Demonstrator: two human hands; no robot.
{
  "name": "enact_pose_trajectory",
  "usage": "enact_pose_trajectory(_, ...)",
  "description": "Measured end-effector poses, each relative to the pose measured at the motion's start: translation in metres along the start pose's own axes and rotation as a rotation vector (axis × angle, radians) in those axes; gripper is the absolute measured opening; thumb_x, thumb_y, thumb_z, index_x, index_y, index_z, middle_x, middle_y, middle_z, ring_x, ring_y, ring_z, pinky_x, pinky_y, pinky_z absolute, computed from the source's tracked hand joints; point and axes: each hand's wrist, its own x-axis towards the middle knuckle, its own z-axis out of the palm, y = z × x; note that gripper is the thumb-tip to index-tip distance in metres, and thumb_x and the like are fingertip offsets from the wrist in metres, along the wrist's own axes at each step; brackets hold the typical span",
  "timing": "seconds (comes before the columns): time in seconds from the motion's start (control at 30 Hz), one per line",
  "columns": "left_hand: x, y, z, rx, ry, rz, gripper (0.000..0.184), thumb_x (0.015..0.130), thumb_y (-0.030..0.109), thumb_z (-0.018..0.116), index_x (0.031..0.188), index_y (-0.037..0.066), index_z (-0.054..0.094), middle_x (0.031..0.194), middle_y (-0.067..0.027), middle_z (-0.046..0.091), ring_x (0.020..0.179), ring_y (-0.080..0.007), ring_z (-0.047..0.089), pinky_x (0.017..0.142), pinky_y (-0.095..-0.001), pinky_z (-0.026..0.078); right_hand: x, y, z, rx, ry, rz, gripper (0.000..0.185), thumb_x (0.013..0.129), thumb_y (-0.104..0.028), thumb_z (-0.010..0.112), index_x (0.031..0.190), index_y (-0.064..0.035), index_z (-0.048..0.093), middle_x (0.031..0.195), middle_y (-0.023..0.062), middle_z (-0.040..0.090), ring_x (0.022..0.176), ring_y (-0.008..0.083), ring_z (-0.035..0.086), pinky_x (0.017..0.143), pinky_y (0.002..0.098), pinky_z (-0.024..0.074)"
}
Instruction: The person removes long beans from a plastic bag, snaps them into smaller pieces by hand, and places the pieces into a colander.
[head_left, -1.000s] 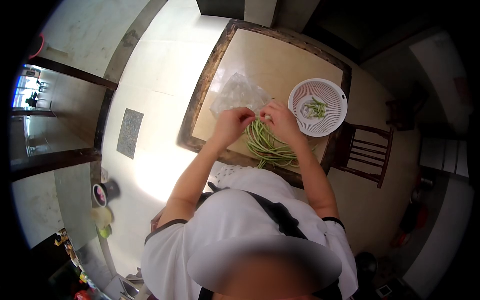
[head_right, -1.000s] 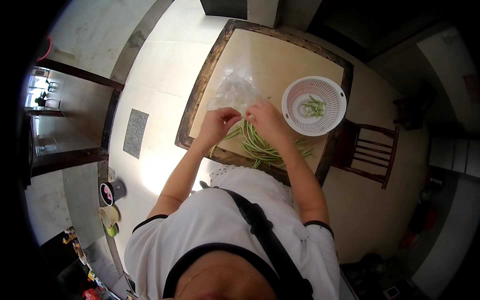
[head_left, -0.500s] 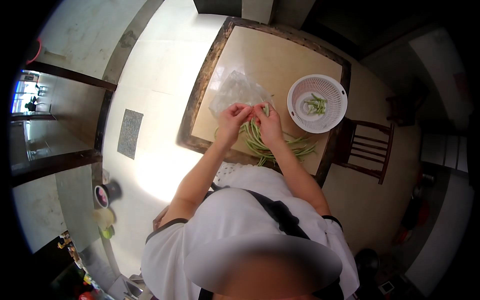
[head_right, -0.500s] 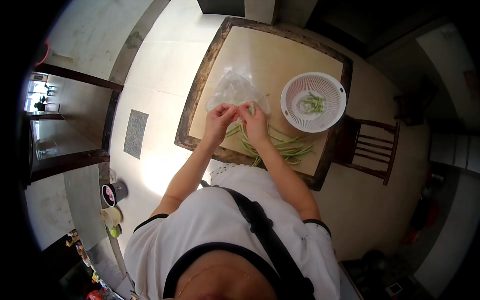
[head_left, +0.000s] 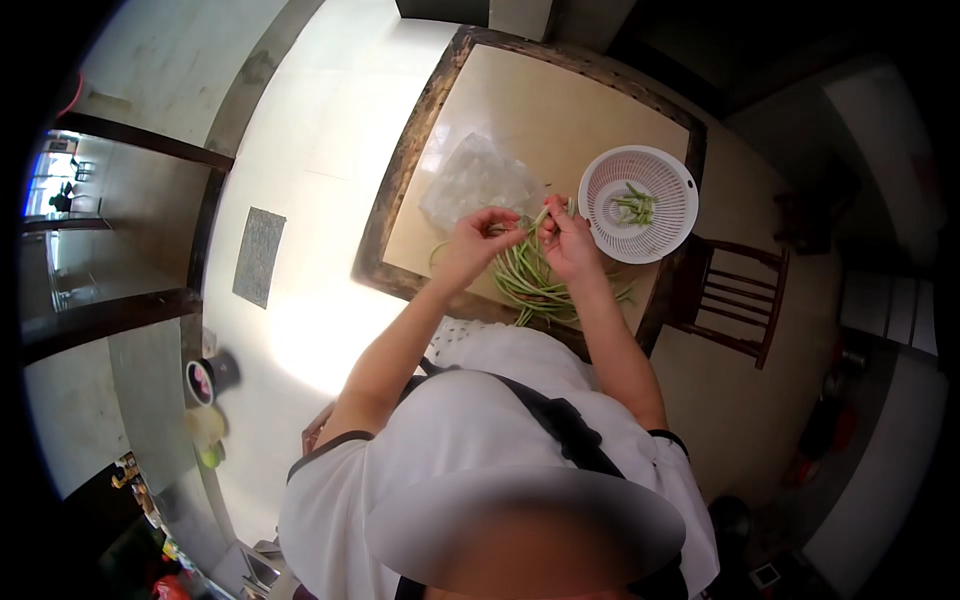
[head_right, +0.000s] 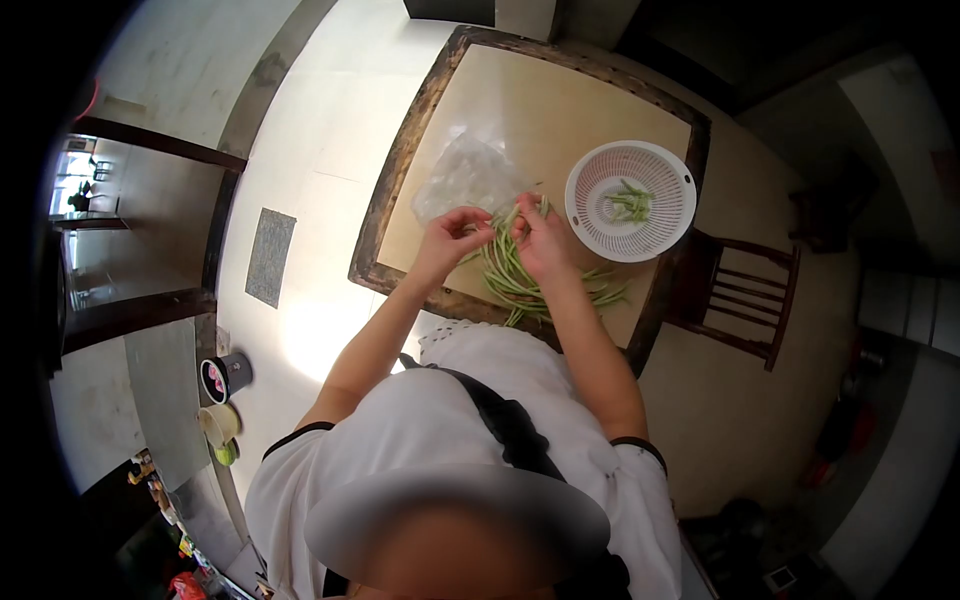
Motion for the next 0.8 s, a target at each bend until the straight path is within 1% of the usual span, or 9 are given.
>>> enact_pose_trajectory(0.2,0.006,-0.005,0.007,0.165,0.024,0.06,0.011,0.075,0.007,0.06,0.083,0.0,0.059,0.071,-0.0001,0.057,0.065,-0.0054,0.052,0.058,-0.018,0.042,-0.008,0.002,0.012,-0.151,0.028,-0.048,0.011,0.08,-0.011,0.055,0.087,-0.0047,0.048,0.063,-0.0003,0.045,0.049,0.0071,0.042,0.042,0.0186,0.0334)
enact_pose_trajectory(0.23,0.006,-0.004,0.007,0.166,0.023,0.058,0.011,0.075,0.007,0.06,0.083,0.0,0.059,0.071,-0.0001,0.057,0.065,-0.0054,0.052,0.058,-0.018,0.042,-0.009,0.003,0.011,-0.182,0.029,-0.055,0.011,0.08,-0.011,0.055,0.087,-0.0044,0.048,0.061,-0.0007,0.044,0.048,0.007,0.042,0.042,0.0188,0.0323)
enact_pose_trajectory(0.3,0.003,0.001,0.01,0.305,0.01,0.142,0.011,0.075,0.008,0.06,0.084,0.001,0.059,0.071,-0.0009,0.058,0.065,-0.0052,0.052,0.058,-0.0181,0.042,-0.01,0.004,0.01,-0.166,0.053,-0.047,0.011,0.081,-0.011,0.055,0.086,-0.0043,0.048,0.06,-0.0009,0.043,0.047,0.007,0.041,0.042,0.0188,0.0321)
enact_pose_trajectory(0.47,0.001,-0.002,0.013,0.373,0.016,0.147,0.008,0.075,0.006,0.059,0.081,0.0,0.057,0.071,-0.0009,0.057,0.062,-0.006,0.051,0.056,-0.0195,0.042,-0.006,0.007,0.004,-0.188,0.074,-0.038,0.011,0.081,-0.012,0.055,0.085,-0.0043,0.049,0.056,-0.0022,0.041,0.045,0.0057,0.039,0.039,0.019,0.0301)
enact_pose_trajectory(0.63,0.004,-0.012,0.016,0.423,0.057,0.211,0.005,0.075,0.005,0.058,0.078,0.001,0.057,0.069,-0.001,0.054,0.06,-0.0069,0.05,0.054,-0.02,0.041,-0.005,0.01,-0.016,-0.47,0.026,0.016,0.014,0.081,-0.019,0.055,0.081,-0.0055,0.05,0.052,-0.0052,0.039,0.04,0.003,0.033,0.035,0.0194,0.025)
enact_pose_trajectory(0.67,0.009,-0.024,0.014,0.352,0.099,0.189,0.005,0.076,0.005,0.057,0.079,0.001,0.057,0.067,-0.0015,0.054,0.06,-0.0073,0.05,0.054,-0.0199,0.04,-0.008,0.01,-0.02,-0.471,0.027,0.021,0.014,0.081,-0.019,0.055,0.081,-0.0055,0.05,0.052,-0.0052,0.039,0.04,0.003,0.033,0.035,0.0194,0.025)
enact_pose_trajectory(0.73,0.019,-0.038,0.007,0.278,0.139,0.16,0.006,0.076,0.006,0.057,0.079,0.001,0.057,0.065,-0.0021,0.055,0.059,-0.0077,0.05,0.053,-0.0197,0.04,-0.013,0.008,-0.031,-0.631,-0.083,0.203,0.017,0.082,-0.023,0.054,0.081,-0.006,0.051,0.056,-0.0036,0.043,0.044,0.0035,0.036,0.038,0.0188,0.0283)
enact_pose_trajectory(0.77,0.026,-0.041,-0.001,0.325,0.161,0.124,0.007,0.076,0.007,0.057,0.079,0.001,0.057,0.063,-0.0028,0.055,0.058,-0.0081,0.05,0.053,-0.0203,0.04,-0.011,0.005,-0.04,-0.631,-0.079,0.206,0.017,0.082,-0.023,0.054,0.081,-0.006,0.051,0.056,-0.0036,0.043,0.044,0.0035,0.036,0.038,0.0188,0.0283)
enact_pose_trajectory(0.8,0.033,-0.044,-0.011,0.371,0.185,0.088,0.008,0.077,0.008,0.056,0.079,0.0,0.057,0.061,-0.0035,0.055,0.057,-0.0084,0.05,0.053,-0.0208,0.04,-0.006,0.0,-0.052,-0.723,-0.013,0.128,0.018,0.082,-0.024,0.053,0.082,-0.0064,0.052,0.058,-0.0031,0.045,0.046,0.0036,0.038,0.04,0.0189,0.0309)
